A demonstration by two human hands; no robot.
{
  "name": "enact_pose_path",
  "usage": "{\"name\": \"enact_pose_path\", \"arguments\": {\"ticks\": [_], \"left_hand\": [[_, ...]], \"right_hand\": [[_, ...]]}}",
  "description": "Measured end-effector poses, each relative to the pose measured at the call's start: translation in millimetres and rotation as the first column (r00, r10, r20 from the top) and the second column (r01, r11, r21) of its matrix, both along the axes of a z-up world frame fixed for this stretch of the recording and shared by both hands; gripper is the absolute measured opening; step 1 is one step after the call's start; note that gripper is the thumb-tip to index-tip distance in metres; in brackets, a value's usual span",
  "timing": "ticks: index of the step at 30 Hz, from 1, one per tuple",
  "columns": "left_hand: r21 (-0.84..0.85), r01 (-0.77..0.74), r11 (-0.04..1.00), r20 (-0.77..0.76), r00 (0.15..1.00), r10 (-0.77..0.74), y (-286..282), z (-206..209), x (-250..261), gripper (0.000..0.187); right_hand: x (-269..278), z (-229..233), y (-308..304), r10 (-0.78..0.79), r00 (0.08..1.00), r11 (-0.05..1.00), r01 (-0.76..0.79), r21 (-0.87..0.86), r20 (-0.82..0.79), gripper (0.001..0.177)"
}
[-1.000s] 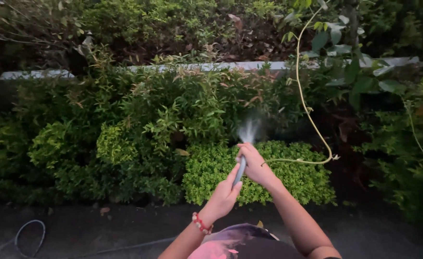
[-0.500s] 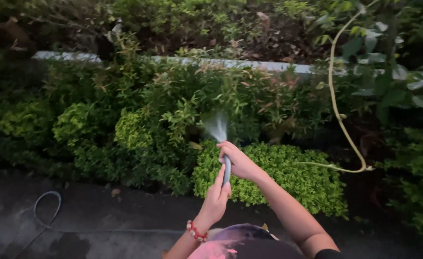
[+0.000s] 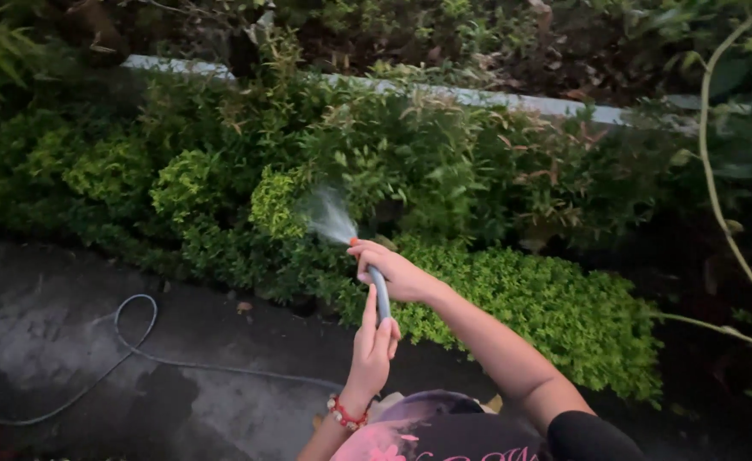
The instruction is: Watering various garden plants using a hose with a spray nozzle.
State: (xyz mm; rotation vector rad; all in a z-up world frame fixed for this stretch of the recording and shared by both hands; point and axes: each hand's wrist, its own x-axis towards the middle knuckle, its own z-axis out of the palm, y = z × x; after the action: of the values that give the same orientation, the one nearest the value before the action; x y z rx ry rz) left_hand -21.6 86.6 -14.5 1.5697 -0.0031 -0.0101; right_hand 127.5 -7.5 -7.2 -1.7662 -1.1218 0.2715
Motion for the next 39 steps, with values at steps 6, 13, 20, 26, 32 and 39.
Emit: {"name": "enact_pose_path", "arguments": {"ticks": [6,13,20,26,32,39], "left_hand": [[-0.095,-0.076,0.993,-0.029,0.997,0.074,27,11,6,0.061],[-0.13,-0.165,0.978,0.027,0.985,0.17,64,5,21,0.061],[-0.228,-0.278,0.933,0.058,0.953,0.298,108,-15,36,0.06],[-0.251,-0.298,0.921,0.023,0.949,0.314,126,-14,43,0.061],[-0.299,-0.303,0.905,0.01,0.947,0.32,125,-20,56,0.06],[-0.325,-0.278,0.904,0.053,0.949,0.311,103,-25,74,0.06]], "right_hand": [[8,15,43,0.038,0.999,0.998,-0.039,0.041,0.036,0.015],[25,12,104,0.055,0.992,0.998,-0.051,-0.033,0.11,0.049],[18,21,163,-0.213,0.958,0.942,0.253,-0.222,0.191,0.05],[22,21,186,-0.214,0.953,0.953,0.252,-0.17,0.217,0.03],[39,18,188,-0.207,0.95,0.944,0.256,-0.206,0.234,0.042],[57,20,163,-0.172,0.947,0.964,0.218,-0.153,0.27,0.035]]}}
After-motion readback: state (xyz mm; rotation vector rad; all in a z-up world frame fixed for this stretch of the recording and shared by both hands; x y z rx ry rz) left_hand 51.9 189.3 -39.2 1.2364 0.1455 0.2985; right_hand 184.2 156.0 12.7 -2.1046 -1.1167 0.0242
